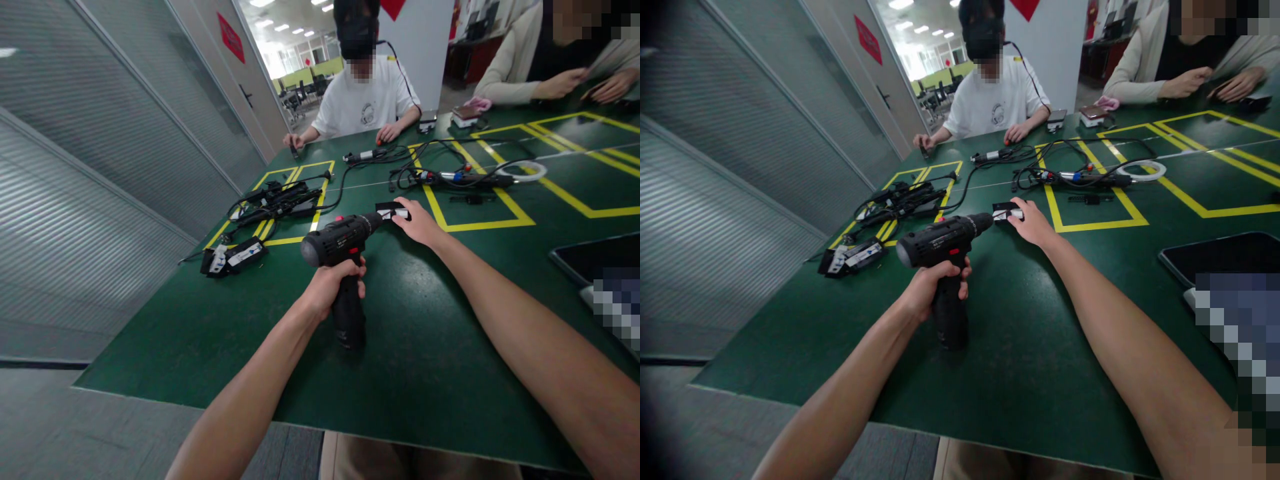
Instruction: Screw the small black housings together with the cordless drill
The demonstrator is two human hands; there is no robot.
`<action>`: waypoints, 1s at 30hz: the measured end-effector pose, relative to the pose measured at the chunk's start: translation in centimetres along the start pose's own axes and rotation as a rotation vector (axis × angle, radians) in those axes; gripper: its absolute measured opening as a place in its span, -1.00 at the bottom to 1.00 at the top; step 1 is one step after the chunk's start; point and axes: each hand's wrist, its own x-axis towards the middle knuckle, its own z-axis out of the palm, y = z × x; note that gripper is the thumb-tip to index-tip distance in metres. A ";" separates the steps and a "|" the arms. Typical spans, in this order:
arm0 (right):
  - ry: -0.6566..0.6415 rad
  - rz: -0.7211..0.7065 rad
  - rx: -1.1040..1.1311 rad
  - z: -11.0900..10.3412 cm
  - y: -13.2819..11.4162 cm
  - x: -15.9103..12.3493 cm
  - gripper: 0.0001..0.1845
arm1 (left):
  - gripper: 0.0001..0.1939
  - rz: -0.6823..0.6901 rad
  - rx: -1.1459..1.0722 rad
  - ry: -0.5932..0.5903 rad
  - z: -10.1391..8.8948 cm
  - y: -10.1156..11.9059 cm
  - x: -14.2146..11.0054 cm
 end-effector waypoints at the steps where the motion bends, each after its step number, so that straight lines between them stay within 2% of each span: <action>1: 0.002 -0.003 0.002 0.0 0.0 0.0 -0.44 | -0.77 0.000 -0.001 0.001 0.0 0.0 0.0; 30: 0.003 0.004 -0.001 -0.1 -0.2 -0.2 -0.45 | -0.76 -0.007 0.007 0.007 0.0 0.0 0.0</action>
